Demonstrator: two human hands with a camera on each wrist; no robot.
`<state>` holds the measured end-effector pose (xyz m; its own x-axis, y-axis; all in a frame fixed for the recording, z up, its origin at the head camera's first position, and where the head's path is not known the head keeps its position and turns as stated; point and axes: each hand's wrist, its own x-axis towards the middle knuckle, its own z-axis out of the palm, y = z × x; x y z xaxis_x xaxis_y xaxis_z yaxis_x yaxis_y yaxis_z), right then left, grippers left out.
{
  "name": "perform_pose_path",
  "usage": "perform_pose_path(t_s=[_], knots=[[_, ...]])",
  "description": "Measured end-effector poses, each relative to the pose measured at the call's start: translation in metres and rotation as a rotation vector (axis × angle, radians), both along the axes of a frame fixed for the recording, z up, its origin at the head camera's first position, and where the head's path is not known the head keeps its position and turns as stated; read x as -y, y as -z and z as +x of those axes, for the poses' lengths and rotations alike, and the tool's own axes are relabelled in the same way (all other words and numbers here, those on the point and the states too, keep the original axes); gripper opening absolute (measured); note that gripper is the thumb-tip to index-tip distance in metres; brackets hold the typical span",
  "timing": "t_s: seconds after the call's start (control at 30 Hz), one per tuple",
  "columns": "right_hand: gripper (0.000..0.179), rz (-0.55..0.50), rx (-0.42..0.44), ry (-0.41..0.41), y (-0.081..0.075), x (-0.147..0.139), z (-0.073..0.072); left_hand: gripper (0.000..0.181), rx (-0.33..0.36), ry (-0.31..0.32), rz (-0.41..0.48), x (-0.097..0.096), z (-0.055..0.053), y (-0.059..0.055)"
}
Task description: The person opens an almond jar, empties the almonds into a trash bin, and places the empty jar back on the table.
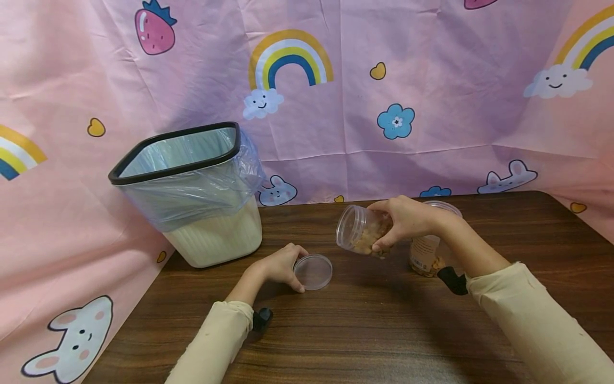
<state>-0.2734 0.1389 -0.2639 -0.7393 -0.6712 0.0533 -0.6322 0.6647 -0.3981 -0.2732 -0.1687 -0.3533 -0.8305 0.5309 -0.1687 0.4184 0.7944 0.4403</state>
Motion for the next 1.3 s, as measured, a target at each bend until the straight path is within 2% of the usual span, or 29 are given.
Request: perform_pose_path(t_s=[0.4,0.57,0.7,0.9,1.13,1.3], knots=[[0.084,0.004,-0.007,0.008,0.001,-0.001,0.0,0.08,0.016,0.007,-0.014,0.0,0.001,-0.001],[0.084,0.012,-0.015,0.01,-0.002,-0.001,-0.001,0.079,0.03,0.013,-0.012,0.004,0.0,-0.006],[0.084,0.02,-0.021,0.006,-0.006,-0.001,-0.001,0.077,0.053,-0.009,0.027,0.008,-0.001,-0.012],[0.085,0.029,-0.046,-0.006,-0.017,0.002,-0.003,0.074,0.077,0.018,0.09,0.012,-0.002,-0.028],[0.082,0.054,-0.065,-0.016,-0.031,0.006,-0.006,0.064,-0.01,0.072,0.094,0.018,-0.005,-0.051],[0.085,0.058,-0.092,-0.015,-0.041,0.011,-0.009,0.062,-0.014,0.065,0.089,0.023,-0.006,-0.073]])
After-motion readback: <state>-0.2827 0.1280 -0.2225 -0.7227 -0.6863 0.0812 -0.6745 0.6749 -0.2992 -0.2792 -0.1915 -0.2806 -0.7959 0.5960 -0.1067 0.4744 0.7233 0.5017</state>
